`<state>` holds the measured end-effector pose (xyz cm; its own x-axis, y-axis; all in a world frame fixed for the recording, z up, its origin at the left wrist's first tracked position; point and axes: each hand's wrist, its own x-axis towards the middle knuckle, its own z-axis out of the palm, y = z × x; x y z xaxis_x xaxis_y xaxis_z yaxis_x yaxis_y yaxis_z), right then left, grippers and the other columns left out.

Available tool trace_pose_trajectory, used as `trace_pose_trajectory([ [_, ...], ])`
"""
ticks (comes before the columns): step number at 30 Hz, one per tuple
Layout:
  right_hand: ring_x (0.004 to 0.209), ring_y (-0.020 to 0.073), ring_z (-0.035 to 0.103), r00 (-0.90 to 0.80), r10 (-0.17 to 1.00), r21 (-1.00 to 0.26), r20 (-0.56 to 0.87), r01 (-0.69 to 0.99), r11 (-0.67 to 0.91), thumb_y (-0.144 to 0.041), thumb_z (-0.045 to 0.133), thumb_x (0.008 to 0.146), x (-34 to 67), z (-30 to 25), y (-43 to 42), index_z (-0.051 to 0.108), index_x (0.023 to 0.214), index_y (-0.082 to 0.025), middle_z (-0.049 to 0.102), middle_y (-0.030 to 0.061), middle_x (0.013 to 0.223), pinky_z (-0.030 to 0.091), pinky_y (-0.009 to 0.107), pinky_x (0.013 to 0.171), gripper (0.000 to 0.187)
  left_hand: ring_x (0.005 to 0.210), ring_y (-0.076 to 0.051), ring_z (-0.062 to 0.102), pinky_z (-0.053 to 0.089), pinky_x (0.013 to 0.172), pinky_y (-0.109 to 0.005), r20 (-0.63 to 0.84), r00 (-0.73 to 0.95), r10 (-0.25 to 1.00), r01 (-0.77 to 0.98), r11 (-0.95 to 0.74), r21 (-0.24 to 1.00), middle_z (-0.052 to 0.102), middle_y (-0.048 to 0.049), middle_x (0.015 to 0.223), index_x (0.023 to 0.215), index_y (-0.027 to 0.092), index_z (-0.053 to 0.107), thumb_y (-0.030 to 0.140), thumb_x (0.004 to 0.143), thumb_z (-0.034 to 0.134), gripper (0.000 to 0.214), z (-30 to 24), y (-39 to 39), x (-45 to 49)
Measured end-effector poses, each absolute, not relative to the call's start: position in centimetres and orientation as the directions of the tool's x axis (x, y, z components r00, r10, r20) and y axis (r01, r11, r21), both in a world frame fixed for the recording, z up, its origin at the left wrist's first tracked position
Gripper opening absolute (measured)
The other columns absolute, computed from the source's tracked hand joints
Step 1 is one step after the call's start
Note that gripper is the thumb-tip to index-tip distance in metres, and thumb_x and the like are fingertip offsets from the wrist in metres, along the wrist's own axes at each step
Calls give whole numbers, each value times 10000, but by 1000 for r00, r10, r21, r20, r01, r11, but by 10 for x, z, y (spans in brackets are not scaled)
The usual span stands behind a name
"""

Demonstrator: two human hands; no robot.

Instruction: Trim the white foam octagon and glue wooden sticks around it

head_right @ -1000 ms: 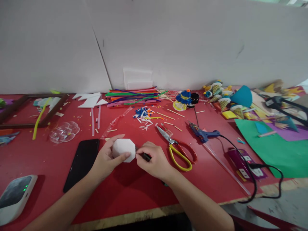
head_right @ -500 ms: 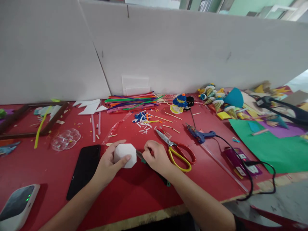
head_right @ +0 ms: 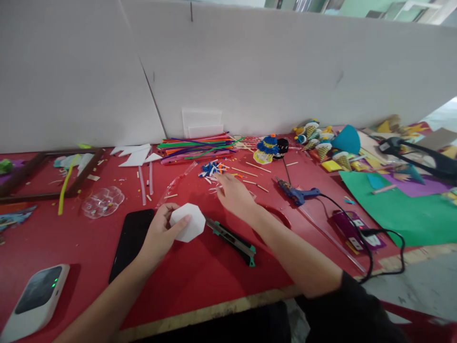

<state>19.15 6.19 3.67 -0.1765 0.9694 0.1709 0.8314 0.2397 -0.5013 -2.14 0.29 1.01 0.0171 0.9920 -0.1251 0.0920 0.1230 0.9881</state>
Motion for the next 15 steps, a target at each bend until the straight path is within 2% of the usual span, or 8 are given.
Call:
trace_pose_trajectory([
  [2, 981, 240, 686, -261, 959, -494, 107, 823, 279, -296, 552, 955, 196, 38, 30, 696, 1118, -182, 742, 102, 1062, 520, 370, 895, 246, 706, -169, 647, 533, 619, -288, -129, 22, 991, 119, 125, 985, 663, -5, 862, 1053, 218, 509, 440, 680, 743, 493, 11, 3, -23],
  [4, 1034, 289, 681, -323, 946, -469, 32, 831, 299, -398, 654, 907, 200, 36, -1, 702, 1122, -172, 736, 122, 1107, 524, 410, 908, 316, 757, -190, 665, 544, 681, -318, -108, 50, 993, 198, 96, 976, 680, -13, 890, 1153, 224, 529, 390, 705, 716, 512, 15, 2, -24],
  [5, 1075, 310, 669, -363, 931, -416, -37, 853, 316, -384, 686, 882, 202, 34, -14, 681, 1182, -156, 721, 141, 1149, 518, 435, 934, 377, 800, -202, 675, 549, 724, -337, -82, 83, 993, 272, 57, 961, 694, -26, 926, 1187, 227, 548, 373, 735, 681, 493, 17, 1, -24],
  [7, 1144, 323, 642, -384, 915, -352, -124, 879, 321, -259, 658, 885, 204, 28, -31, 627, 1275, -119, 688, 169, 1217, 494, 455, 990, 416, 935, -230, 686, 548, 833, -372, -31, 181, 983, 420, -48, 906, 718, -59, 1058, 1129, 228, 620, 346, 783, 608, 366, 22, 0, -25],
  [9, 1131, 311, 644, -349, 919, -330, -183, 903, 277, -156, 596, 877, 205, 22, -38, 613, 1264, -97, 684, 170, 1184, 490, 443, 995, 391, 991, -242, 686, 539, 893, -388, -21, 271, 962, 518, -128, 845, 728, -58, 1092, 1073, 227, 655, 331, 803, 573, 301, 26, -1, -26],
  [13, 991, 285, 673, -179, 967, -349, -182, 931, 107, -94, 570, 811, 212, 15, -42, 616, 1057, -134, 676, 142, 1072, 530, 401, 860, 253, 1009, -252, 693, 537, 934, -415, -57, 370, 927, 651, -215, 728, 736, -59, 1096, 1117, 221, 658, 302, 848, 540, 304, 26, -4, -28],
  [15, 1018, 286, 674, -162, 979, -401, -125, 911, 99, -89, 537, 831, 217, 14, -45, 582, 1066, -138, 671, 155, 1095, 537, 400, 850, 245, 1073, -280, 674, 524, 971, -456, -64, 401, 914, 726, -275, 630, 722, -84, 1139, 1158, 211, 655, 296, 882, 527, 317, 21, -6, -29],
])
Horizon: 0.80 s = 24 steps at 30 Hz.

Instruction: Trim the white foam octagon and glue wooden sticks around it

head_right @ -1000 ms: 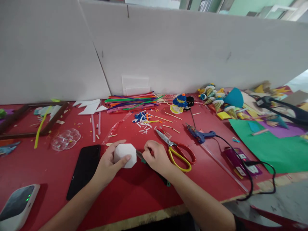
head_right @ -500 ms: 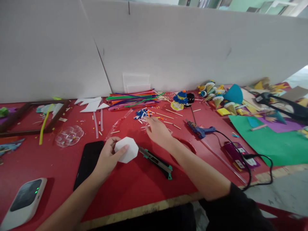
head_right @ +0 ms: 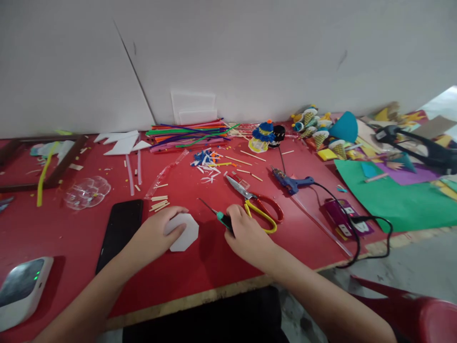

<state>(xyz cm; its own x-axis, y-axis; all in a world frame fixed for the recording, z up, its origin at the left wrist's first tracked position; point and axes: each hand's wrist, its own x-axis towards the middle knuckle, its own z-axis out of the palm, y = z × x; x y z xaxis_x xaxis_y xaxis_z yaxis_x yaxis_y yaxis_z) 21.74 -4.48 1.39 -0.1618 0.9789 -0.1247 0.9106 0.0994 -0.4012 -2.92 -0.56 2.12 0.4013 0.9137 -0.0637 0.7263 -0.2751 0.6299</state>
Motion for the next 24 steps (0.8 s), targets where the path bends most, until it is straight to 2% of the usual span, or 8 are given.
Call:
trace_pose_trajectory([
  [3, 1132, 279, 668, -257, 965, -528, -47, 827, 194, -139, 471, 918, 222, 14, -50, 503, 1274, -129, 661, 184, 1236, 540, 423, 923, 358, 1162, -343, 611, 498, 1008, -531, 40, 406, 913, 826, -385, 411, 677, -138, 1169, 1200, 174, 654, 315, 931, 507, 338, 15, -9, -30],
  [6, 1165, 262, 671, -357, 932, -605, -59, 756, 251, -183, 428, 969, 223, 15, -52, 433, 1416, -164, 640, 172, 1343, 542, 438, 964, 448, 1149, -362, 586, 502, 992, -548, 194, 434, 880, 851, -471, 232, 646, -170, 1184, 1198, 143, 651, 338, 967, 478, 348, 15, -15, -29],
  [8, 1179, 267, 662, -386, 919, -604, -78, 752, 264, -174, 431, 967, 221, 15, -51, 485, 1392, -167, 647, 165, 1333, 533, 451, 990, 429, 1137, -361, 587, 511, 981, -539, 222, 485, 846, 831, -525, 185, 649, -178, 1197, 1183, 128, 645, 335, 976, 471, 341, 19, -20, -28],
  [10, 1173, 272, 657, -387, 918, -586, -86, 765, 268, -138, 449, 939, 219, 15, -50, 539, 1344, -163, 659, 162, 1295, 526, 461, 1001, 416, 1130, -353, 594, 518, 975, -530, 196, 539, 819, 798, -571, 193, 664, -171, 1200, 1183, 126, 637, 322, 973, 481, 326, 23, -26, -27],
  [14, 1132, 253, 671, -405, 913, -612, -45, 734, 295, -88, 474, 887, 216, 18, -49, 582, 1283, -176, 688, 138, 1219, 535, 444, 988, 419, 1148, -339, 615, 524, 982, -527, 161, 514, 842, 765, -535, 358, 685, -152, 1234, 1234, 152, 616, 324, 946, 538, 345, 27, -29, -25],
  [17, 1089, 231, 686, -438, 897, -673, 54, 648, 357, -100, 482, 892, 213, 25, -50, 592, 1228, -181, 713, 124, 1149, 552, 402, 951, 363, 1136, -318, 654, 539, 974, -492, 128, 342, 931, 704, -344, 621, 708, -135, 1239, 1251, 173, 627, 401, 913, 602, 408, 28, -21, -25],
  [20, 1014, 212, 698, -443, 887, -706, 129, 587, 396, -110, 488, 899, 210, 31, -52, 589, 1199, -186, 724, 108, 1073, 566, 366, 892, 326, 943, -241, 721, 586, 838, -379, -3, 251, 968, 478, -121, 870, 763, -77, 1091, 1116, 216, 709, 423, 885, 635, 319, 31, -10, -25],
  [24, 948, 190, 701, -443, 881, -738, 165, 538, 408, -121, 497, 902, 211, 38, -56, 590, 1193, -209, 726, 82, 1029, 566, 326, 847, 318, 770, -192, 709, 568, 694, -298, -95, 229, 969, 259, 33, 965, 767, -38, 846, 894, 214, 760, 376, 809, 714, 188, 37, -6, -25],
])
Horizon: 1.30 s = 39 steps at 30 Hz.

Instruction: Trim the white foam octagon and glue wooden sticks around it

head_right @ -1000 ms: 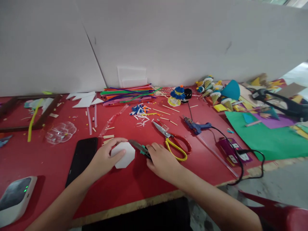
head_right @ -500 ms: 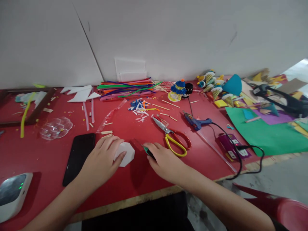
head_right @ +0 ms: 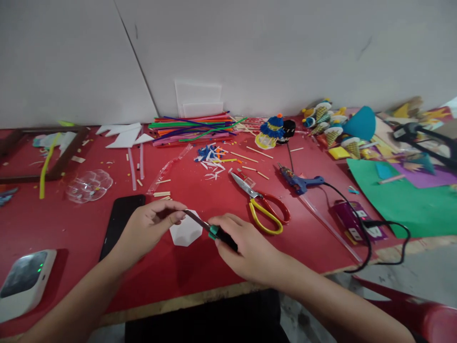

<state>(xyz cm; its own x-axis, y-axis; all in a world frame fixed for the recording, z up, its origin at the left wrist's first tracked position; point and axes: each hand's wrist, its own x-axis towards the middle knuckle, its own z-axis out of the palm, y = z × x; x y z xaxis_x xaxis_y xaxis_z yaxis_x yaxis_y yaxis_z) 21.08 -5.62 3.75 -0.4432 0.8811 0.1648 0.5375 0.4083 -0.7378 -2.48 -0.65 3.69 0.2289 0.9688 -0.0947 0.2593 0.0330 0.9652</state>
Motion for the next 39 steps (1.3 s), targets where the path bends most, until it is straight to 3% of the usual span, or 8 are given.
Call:
trace_pose_trajectory([
  [7, 854, 200, 722, -312, 947, -835, 72, 500, 228, -212, 536, 880, 218, 30, -61, 619, 1145, -226, 735, 76, 976, 586, 324, 745, 278, 774, -164, 706, 580, 729, -291, 28, 173, 985, 247, -70, 966, 747, -32, 852, 932, 194, 720, 310, 843, 667, 155, 51, 10, -11],
  [10, 591, 164, 679, -204, 976, -908, -81, 418, 12, -274, 545, 867, 218, 20, -65, 589, 1187, -212, 701, 27, 812, 556, 291, 548, 329, 859, -156, 711, 569, 799, -287, 222, 131, 966, 592, -256, 764, 752, -56, 981, 1034, 181, 686, 232, 940, 539, 182, 51, 46, 15],
  [14, 527, 161, 666, -147, 968, -949, -202, 276, -156, -338, 552, 877, 217, 14, -74, 556, 1198, -203, 644, -33, 662, 564, 285, 522, 348, 925, -251, 717, 550, 874, -399, 208, 223, 952, 725, -305, 618, 744, -90, 920, 1027, 161, 708, 180, 902, 622, 153, 40, 90, 48],
  [17, 571, 183, 696, -186, 954, -944, -236, 275, -180, -353, 528, 904, 222, 14, -79, 537, 1229, -194, 658, -27, 629, 587, 300, 563, 362, 1051, -314, 693, 526, 928, -488, 192, 304, 933, 770, -359, 527, 729, -152, 1083, 1325, 158, 611, 53, 877, 565, 463, 36, 98, 51],
  [20, 610, 200, 714, -180, 952, -908, -247, 385, -163, -349, 494, 920, 231, 11, -79, 537, 1253, -183, 698, 10, 690, 614, 344, 618, 375, 1266, -323, 583, 434, 1087, -517, 211, 377, 902, 776, -432, 460, 603, -189, 1388, 1461, 158, 481, 82, 881, 588, 595, 37, 82, 35],
  [26, 1335, 297, 573, -225, 974, -724, 18, 669, 168, -156, 502, 808, 231, -2, -64, 481, 1418, -174, 589, 176, 1423, 488, 530, 1101, 611, 1151, -288, 646, 509, 1045, -488, 192, 552, 811, 717, -579, 388, 721, -119, 1193, 1172, 179, 678, 297, 960, 566, 267, 26, 10, -17],
  [29, 1304, 276, 591, -352, 936, -696, 7, 670, 257, -92, 474, 819, 221, -3, -58, 462, 1467, -190, 607, 163, 1372, 490, 518, 1101, 655, 1225, -285, 641, 516, 1075, -488, 250, 720, 647, 570, -758, 318, 715, -135, 1257, 1281, 185, 645, 320, 977, 552, 346, 11, -19, -37],
  [39, 1209, 286, 625, -432, 886, -696, -170, 689, 202, -124, 416, 883, 208, 11, -60, 410, 1531, -133, 559, 186, 1374, 531, 500, 1039, 648, 1371, -308, 552, 512, 1097, -492, 254, 746, 615, 563, -787, 251, 660, -124, 1394, 1399, 159, 574, 228, 975, 514, 434, -3, -31, -42],
])
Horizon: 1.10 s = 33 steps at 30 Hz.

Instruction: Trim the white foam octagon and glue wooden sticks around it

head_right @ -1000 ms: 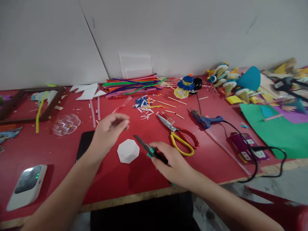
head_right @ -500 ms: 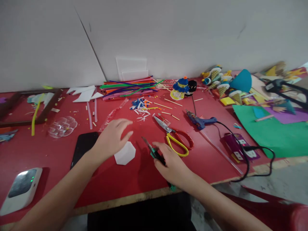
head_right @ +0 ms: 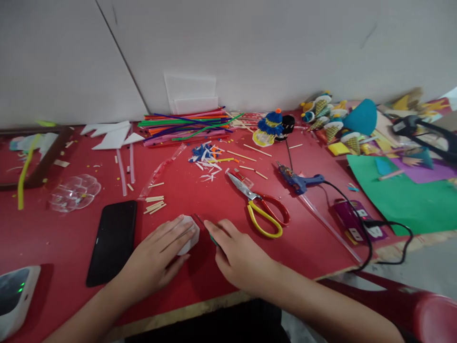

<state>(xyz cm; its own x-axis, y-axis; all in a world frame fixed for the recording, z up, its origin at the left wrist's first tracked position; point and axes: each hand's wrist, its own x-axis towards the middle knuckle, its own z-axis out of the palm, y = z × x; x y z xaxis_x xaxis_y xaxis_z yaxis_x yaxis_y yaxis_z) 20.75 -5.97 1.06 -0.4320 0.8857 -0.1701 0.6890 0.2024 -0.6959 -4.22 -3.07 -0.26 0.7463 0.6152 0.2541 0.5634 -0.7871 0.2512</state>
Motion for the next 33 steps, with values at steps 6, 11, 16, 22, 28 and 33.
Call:
trace_pose_trajectory([
  [6, 1121, 273, 657, -472, 854, -713, -218, 675, 192, -119, 422, 869, 208, 11, -56, 437, 1527, -141, 562, 185, 1360, 559, 493, 991, 659, 1255, -329, 625, 565, 997, -483, 263, 740, 620, 589, -785, 193, 714, -142, 1285, 1322, 135, 624, 257, 959, 530, 395, -4, -33, -37],
  [11, 1063, 235, 671, -496, 841, -716, -215, 666, 210, -116, 449, 868, 211, 11, -54, 452, 1524, -192, 574, 162, 1358, 573, 441, 965, 660, 1235, -334, 621, 563, 978, -484, 259, 737, 624, 594, -781, 193, 709, -147, 1285, 1322, 124, 626, 309, 961, 539, 415, -2, -34, -37],
  [16, 1098, 241, 663, -534, 818, -701, -214, 667, 252, -118, 447, 873, 213, 11, -51, 445, 1532, -171, 564, 168, 1360, 562, 443, 989, 661, 1230, -300, 626, 554, 979, -454, 258, 719, 645, 612, -764, 203, 717, -120, 1275, 1314, 154, 639, 255, 978, 483, 384, 0, -35, -36],
  [22, 1121, 257, 660, -573, 795, -642, -201, 690, 335, -119, 445, 873, 211, 15, -44, 464, 1522, -149, 588, 179, 1314, 562, 446, 990, 650, 1216, -309, 638, 571, 942, -456, 269, 731, 627, 604, -778, 172, 713, -123, 1291, 1326, 124, 609, 256, 959, 538, 396, 0, -35, -35],
  [28, 1090, 283, 677, -591, 763, -591, -263, 723, 357, -124, 413, 880, 208, 22, -41, 446, 1527, -104, 583, 205, 1321, 574, 482, 954, 648, 1206, -302, 646, 580, 951, -452, 256, 704, 663, 627, -749, 216, 707, -127, 1298, 1314, 129, 604, 208, 915, 563, 410, -3, -37, -36],
  [33, 1150, 273, 662, -609, 756, -617, -240, 697, 365, -104, 414, 869, 210, 25, -40, 475, 1504, -83, 611, 195, 1317, 550, 447, 1013, 638, 1263, -292, 615, 557, 1008, -452, 238, 689, 684, 634, -729, 260, 693, -124, 1318, 1354, 161, 586, 188, 899, 581, 455, -4, -39, -36],
])
